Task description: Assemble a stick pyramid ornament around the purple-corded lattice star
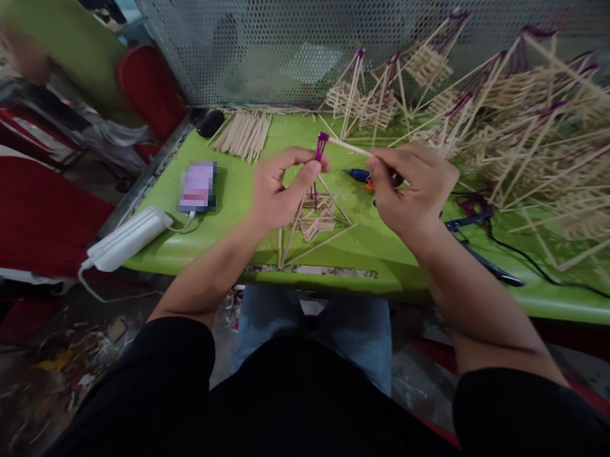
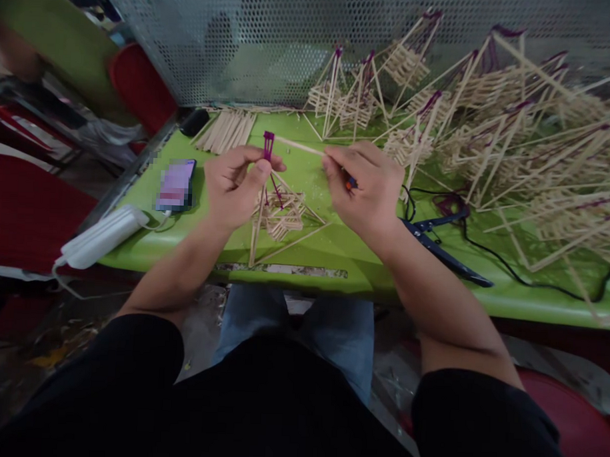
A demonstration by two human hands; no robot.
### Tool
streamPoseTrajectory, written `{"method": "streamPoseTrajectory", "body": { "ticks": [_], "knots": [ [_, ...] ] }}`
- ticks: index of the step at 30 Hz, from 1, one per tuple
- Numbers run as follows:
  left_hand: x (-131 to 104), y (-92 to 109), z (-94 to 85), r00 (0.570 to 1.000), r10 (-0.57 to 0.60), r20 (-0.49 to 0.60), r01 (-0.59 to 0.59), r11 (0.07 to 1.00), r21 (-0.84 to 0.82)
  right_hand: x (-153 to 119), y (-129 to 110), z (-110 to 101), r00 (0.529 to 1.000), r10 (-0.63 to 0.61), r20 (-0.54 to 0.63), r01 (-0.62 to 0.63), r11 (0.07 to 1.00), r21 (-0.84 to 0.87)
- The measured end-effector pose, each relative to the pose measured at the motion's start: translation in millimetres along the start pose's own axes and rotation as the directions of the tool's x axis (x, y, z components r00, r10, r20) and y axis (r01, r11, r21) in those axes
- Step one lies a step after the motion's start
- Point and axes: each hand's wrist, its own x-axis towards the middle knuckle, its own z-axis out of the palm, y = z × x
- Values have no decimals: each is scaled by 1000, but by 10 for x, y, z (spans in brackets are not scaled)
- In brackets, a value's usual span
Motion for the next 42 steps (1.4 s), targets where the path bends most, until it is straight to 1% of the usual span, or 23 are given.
{"method": "streamPoseTrajectory", "body": {
  "ticks": [4, 8, 12, 14, 17, 22, 25, 27, 29, 32, 34, 38, 40, 42],
  "knots": [
    [-15, -47, 19, 998, -61, -24, 60, 997, -42, 3, -23, -26, 1000, 2, -7, -2, 1000, 26],
    [-28, -38, 42, 995, -76, -62, 76, 997, -7, -2, -54, -19, 1000, 0, -27, 1, 1000, 17],
    [-48, -13, 59, 994, -46, -98, 53, 996, 73, -18, -89, 6, 999, 7, -47, -8, 1000, -13],
    [-49, -5, 61, 994, -20, -107, 29, 996, 86, -21, -106, 12, 998, -4, -56, 1, 999, -43],
    [-35, 6, 54, 996, -8, -90, 16, 996, 89, -23, -125, 12, 998, -14, -65, 8, 997, -79],
    [-16, 21, 39, 997, 12, -77, -4, 995, 102, -36, -133, 17, 997, -26, -77, 21, 998, -66],
    [-26, -4, 33, 996, -24, -81, 29, 998, 63, -45, -123, 15, 997, 7, -78, -11, 999, -52],
    [-34, -52, 21, 994, -66, -82, 67, 998, 12, -46, -110, 6, 997, 27, -79, -30, 999, -35],
    [-35, -118, -1, 993, -75, -88, 71, 996, -56, -37, -93, -7, 997, 28, -76, -30, 999, -25],
    [-17, -199, -52, 994, -59, -90, 47, 990, -135, -7, -56, -24, 996, 7, -85, -8, 1000, -19],
    [5, -214, -85, 994, -78, -80, 66, 987, -144, 19, -17, -31, 996, -3, -87, 1, 1000, -30],
    [43, -171, -118, 986, -147, -83, 131, 977, -168, 53, 94, -51, 996, -53, -70, 49, 997, -62],
    [48, -153, -118, 985, -155, -77, 138, 973, -187, 58, 146, -70, 992, -100, -75, 97, 994, -48],
    [46, -152, -113, 987, -146, -65, 132, 974, -182, 63, 180, -94, 990, -116, -77, 112, 992, -56]
  ]
}}
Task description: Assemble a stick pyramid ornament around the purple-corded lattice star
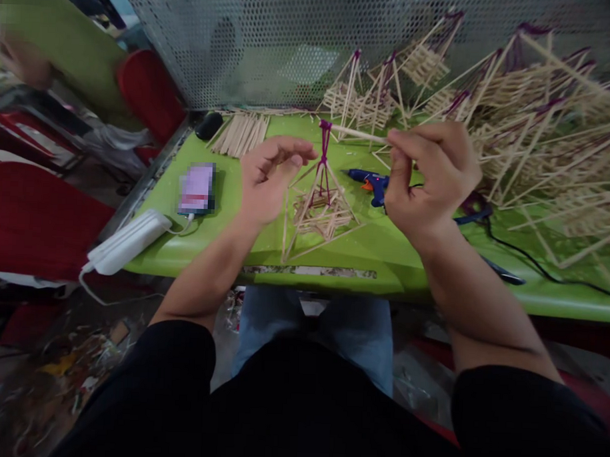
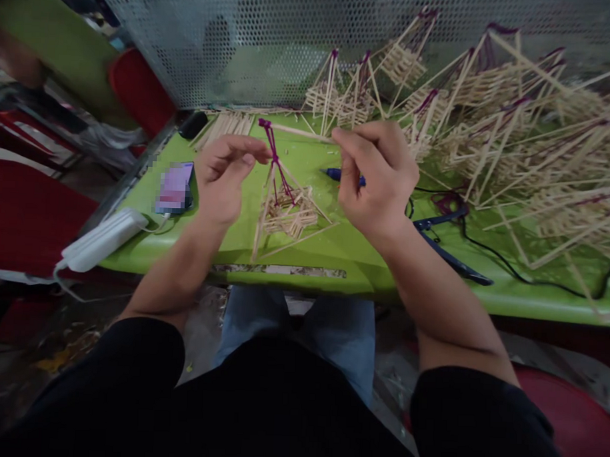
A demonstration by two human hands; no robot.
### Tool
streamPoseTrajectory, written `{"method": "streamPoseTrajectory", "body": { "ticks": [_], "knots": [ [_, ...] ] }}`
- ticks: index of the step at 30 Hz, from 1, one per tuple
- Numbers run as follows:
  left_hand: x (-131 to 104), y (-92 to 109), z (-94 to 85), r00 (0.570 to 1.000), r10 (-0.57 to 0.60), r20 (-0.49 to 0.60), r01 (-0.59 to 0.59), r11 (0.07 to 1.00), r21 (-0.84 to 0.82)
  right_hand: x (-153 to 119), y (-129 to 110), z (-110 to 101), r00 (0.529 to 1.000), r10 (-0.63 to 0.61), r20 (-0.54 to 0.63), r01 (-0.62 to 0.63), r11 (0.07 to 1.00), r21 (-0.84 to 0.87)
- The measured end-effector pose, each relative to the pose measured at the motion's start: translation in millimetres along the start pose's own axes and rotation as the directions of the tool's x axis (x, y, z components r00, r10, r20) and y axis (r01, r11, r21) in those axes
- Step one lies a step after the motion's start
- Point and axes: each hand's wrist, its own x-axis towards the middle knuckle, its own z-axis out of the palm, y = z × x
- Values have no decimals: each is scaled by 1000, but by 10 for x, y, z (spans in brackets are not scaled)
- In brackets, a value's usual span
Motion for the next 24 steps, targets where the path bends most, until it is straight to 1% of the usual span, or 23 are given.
{"method": "streamPoseTrajectory", "body": {
  "ticks": [3, 7, 11, 15, 17, 20, 24],
  "knots": [
    [-3, -13, -3, 999, 32, 16, -32, 999, 29, 19, 17, -32, 1000, 16, -10, -17, 997, -76],
    [11, -24, -28, 995, 93, 30, -95, 992, 76, 48, 12, -55, 999, -8, -43, 2, 989, -145],
    [16, -58, -51, 994, 100, 43, -104, 990, 98, 35, 15, -58, 998, -34, -50, 24, 982, -187],
    [-2, -79, -35, 994, 101, 51, -107, 988, 110, -2, 24, -47, 994, -82, -66, 75, 991, -107],
    [-12, -62, -11, 991, 130, 35, -133, 985, 113, -12, 21, -29, 990, -117, -80, 113, 992, -48],
    [-23, -9, 28, 980, 196, -31, -189, 970, 154, -12, -6, 6, 972, -195, -128, 199, 980, 16],
    [-15, 55, 58, 953, 276, -127, -241, 942, 233, -3, -84, 27, 968, -232, -99, 239, 969, 67]
  ]
}}
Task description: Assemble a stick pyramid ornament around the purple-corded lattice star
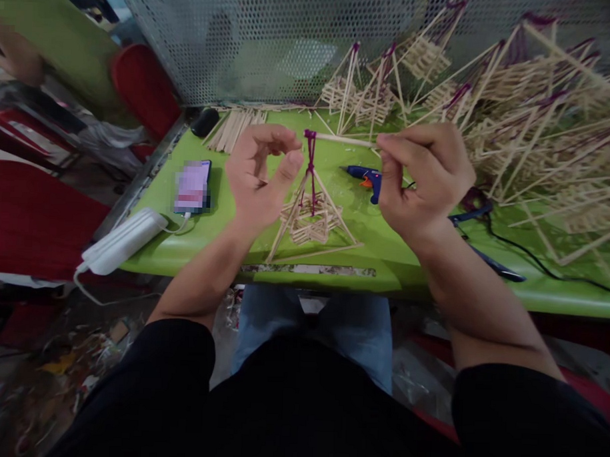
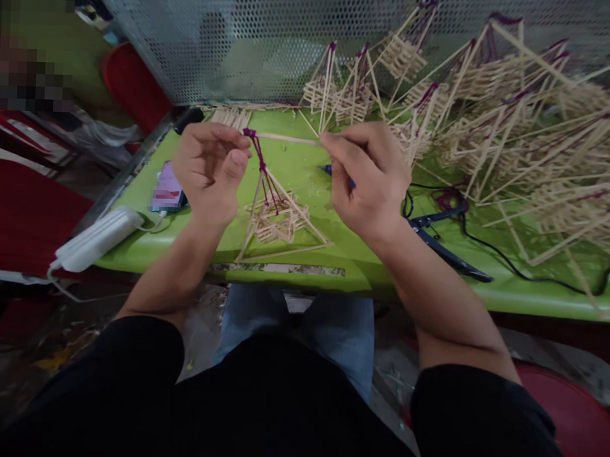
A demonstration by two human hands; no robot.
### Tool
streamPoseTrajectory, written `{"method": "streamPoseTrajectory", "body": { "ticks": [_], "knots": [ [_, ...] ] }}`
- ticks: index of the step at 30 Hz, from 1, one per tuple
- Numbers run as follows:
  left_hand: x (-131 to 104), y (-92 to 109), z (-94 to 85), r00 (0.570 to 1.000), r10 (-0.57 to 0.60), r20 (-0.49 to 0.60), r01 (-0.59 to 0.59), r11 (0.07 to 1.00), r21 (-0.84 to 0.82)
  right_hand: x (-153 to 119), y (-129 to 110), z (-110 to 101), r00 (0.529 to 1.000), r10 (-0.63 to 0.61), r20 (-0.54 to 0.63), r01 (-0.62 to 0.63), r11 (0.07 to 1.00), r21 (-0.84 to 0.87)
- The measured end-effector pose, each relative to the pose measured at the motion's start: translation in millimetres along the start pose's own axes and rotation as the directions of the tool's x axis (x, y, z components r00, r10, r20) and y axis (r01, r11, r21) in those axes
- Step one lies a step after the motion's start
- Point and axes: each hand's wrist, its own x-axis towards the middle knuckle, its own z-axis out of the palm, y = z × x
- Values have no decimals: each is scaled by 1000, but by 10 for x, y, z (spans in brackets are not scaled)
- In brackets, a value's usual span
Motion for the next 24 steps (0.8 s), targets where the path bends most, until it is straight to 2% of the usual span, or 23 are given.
{"method": "streamPoseTrajectory", "body": {
  "ticks": [5, 9, 13, 16, 19, 21, 24],
  "knots": [
    [32, 22, 4, 997, 68, 26, -68, 998, -10, -19, -28, 1, 999, -47, 4, 47, 996, -78],
    [34, 37, -11, 998, 39, 43, -39, 999, 8, -73, 18, -6, 995, 51, 80, -42, 993, -108],
    [31, 62, -30, 999, 22, 39, -24, 998, 61, -98, 48, -21, 1000, -17, 25, 19, 999, -44],
    [41, 86, -31, 996, 61, 64, -66, 996, 67, -105, 39, -45, 996, 53, 65, -51, 998, -40],
    [57, 100, -26, 990, 116, 85, -120, 992, 35, -114, 15, -65, 980, 149, 133, -133, 984, -123],
    [63, 106, -25, 991, 110, 79, -113, 993, 35, -121, 7, -69, 957, 227, 181, -201, 968, -154],
    [67, 133, -29, 994, 84, 65, -88, 994, 62, -131, 19, -59, 943, 258, 210, -230, 962, -148]
  ]
}}
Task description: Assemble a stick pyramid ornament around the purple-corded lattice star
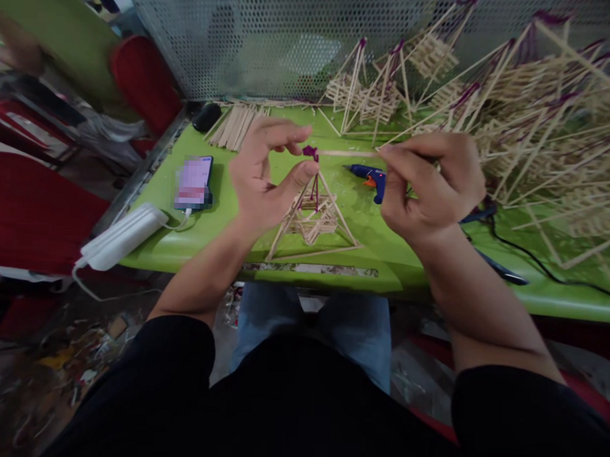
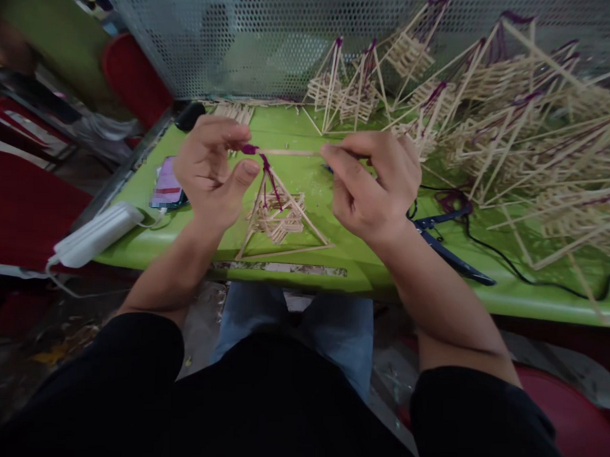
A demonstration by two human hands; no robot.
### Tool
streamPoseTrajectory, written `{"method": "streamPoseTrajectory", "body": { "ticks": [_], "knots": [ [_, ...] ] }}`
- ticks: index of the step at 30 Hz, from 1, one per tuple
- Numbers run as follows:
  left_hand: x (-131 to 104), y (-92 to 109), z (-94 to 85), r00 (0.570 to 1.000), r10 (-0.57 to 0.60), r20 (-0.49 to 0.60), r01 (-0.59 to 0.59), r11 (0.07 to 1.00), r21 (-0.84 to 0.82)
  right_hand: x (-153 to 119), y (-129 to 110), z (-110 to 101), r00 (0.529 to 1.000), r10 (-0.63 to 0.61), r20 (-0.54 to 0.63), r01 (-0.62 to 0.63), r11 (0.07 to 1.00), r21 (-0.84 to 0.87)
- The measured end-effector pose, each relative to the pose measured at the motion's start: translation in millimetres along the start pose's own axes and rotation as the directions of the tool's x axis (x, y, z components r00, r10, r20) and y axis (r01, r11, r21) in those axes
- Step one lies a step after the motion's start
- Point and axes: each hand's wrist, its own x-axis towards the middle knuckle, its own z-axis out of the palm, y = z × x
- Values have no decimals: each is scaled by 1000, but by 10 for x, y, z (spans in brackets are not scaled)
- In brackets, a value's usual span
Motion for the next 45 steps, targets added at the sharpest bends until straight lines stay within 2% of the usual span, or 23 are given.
{"method": "streamPoseTrajectory", "body": {
  "ticks": [6, 10, 13, 15, 19, 23, 28, 34, 38, 40, 43, 45],
  "knots": [
    [2, 134, -2, 998, 42, 41, -43, 999, 28, 5, -4, 7, 1000, -15, 13, 14, 998, 61],
    [-7, 10, -31, 999, 20, 29, -21, 999, 37, 21, -39, -11, 999, -6, 35, 4, 998, 55],
    [9, -174, -80, 997, 66, -30, -66, 998, -11, 33, -20, -2, 1000, -5, 19, 5, 1000, 23],
    [31, -213, -92, 988, 116, -105, -117, 993, -2, 39, 24, 18, 1000, -11, -17, 11, 1000, -20],
    [68, -30, -32, 948, 199, -249, -176, 978, 113, 57, 126, 55, 993, -43, -107, 38, 998, -48],
    [52, 119, 38, 950, 58, -306, -28, 995, 100, 78, 111, 22, 999, -5, -45, 2, 998, -67],
    [-8, 74, 46, 957, -32, -288, 33, 999, -1, 79, 19, -30, 999, 39, 2, -39, 998, -55],
    [-50, 40, 14, 961, -62, -268, 87, 993, 82, 58, 18, -29, 999, -16, -36, 14, 999, -49],
    [-29, 60, 21, 949, -146, -279, 154, 988, 10, 56, 39, -5, 987, -96, -126, 91, 995, -50],
    [-8, 81, 47, 946, -142, -292, 141, 990, -24, 57, 50, 3, 979, -128, -158, 124, 992, -35],
    [12, 89, 88, 952, -105, -289, 87, 993, -74, 56, 68, 7, 996, -63, -64, 61, 997, -44],
    [12, 68, 104, 956, -96, -279, 72, 993, -95, 60, 89, 18, 998, -42, -53, 39, 998, -54]
  ]
}}
